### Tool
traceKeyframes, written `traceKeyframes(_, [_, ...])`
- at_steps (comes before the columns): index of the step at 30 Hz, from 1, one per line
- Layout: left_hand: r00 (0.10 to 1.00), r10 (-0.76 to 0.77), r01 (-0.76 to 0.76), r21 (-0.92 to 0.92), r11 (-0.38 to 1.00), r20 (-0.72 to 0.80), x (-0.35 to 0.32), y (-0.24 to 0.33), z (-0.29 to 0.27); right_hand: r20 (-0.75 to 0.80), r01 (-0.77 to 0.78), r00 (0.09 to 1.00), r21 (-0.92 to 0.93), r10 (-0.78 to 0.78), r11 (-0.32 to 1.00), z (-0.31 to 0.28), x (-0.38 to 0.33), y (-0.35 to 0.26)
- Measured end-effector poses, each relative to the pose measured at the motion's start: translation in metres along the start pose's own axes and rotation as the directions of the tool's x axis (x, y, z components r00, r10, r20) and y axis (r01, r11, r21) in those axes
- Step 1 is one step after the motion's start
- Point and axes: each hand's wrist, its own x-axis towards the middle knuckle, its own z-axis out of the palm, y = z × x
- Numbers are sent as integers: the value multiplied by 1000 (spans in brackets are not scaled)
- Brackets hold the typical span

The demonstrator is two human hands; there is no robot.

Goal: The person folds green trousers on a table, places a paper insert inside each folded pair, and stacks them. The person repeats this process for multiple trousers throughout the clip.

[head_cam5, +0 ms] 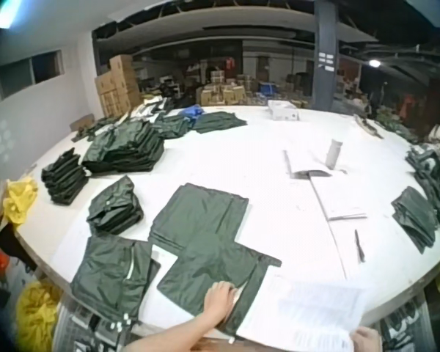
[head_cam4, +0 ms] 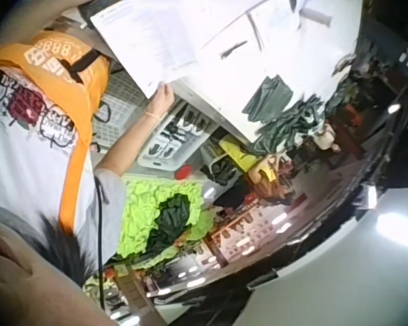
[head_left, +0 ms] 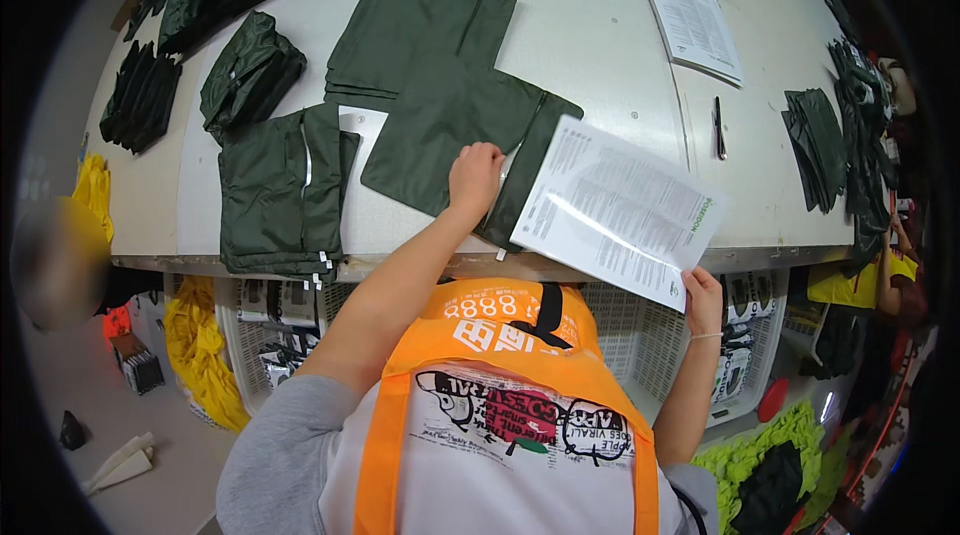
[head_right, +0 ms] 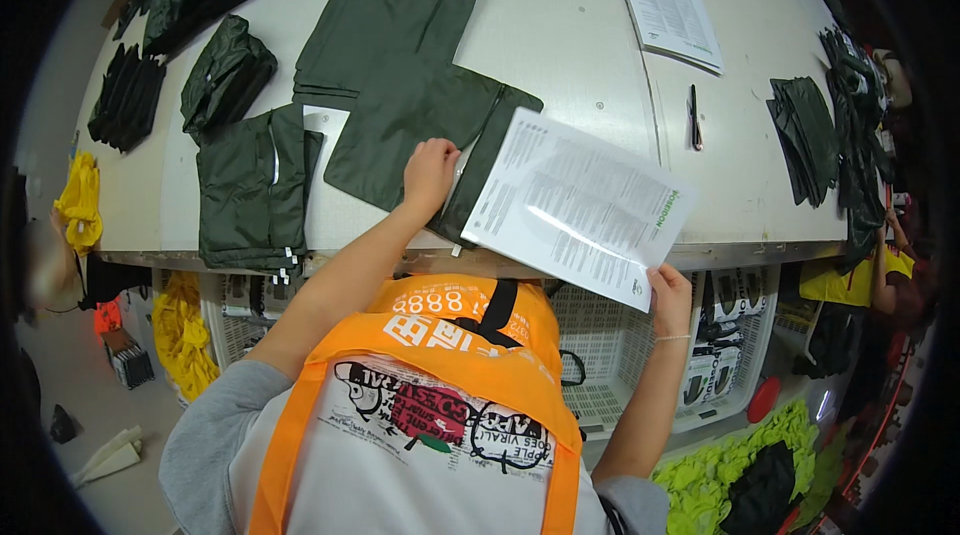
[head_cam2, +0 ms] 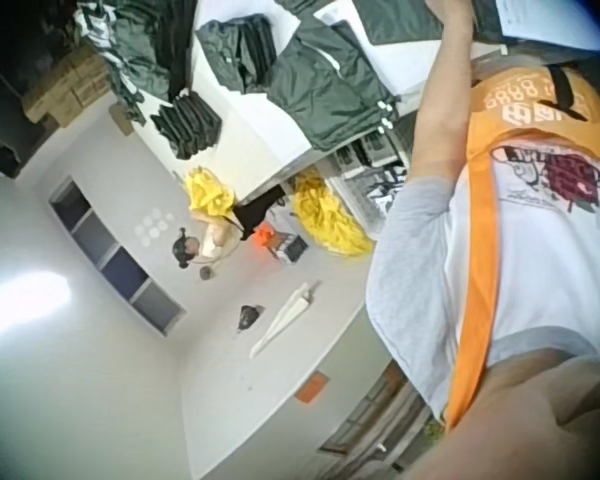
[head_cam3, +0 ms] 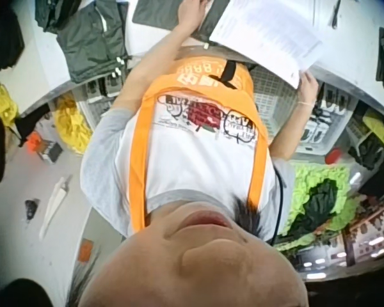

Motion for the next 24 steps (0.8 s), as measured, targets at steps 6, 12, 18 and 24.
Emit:
traceKeyframes(6, [986,157,-144,-212,967,47,-7,21,-54,75,-73,994,-119,82,990,29,28,-12])
traceKeyframes(12, [992,114,-97,-268,959,49,-11,30,-63,53,-54,996,-193,66,980,76,34,-40])
traceKeyframes(18, [994,60,-35,-250,968,96,-7,54,-51,123,-76,988,-156,95,985,120,32,-14])
traceKeyframes(24, [991,96,-67,-283,957,89,-10,61,-46,254,-62,962,-169,105,984,135,33,-35])
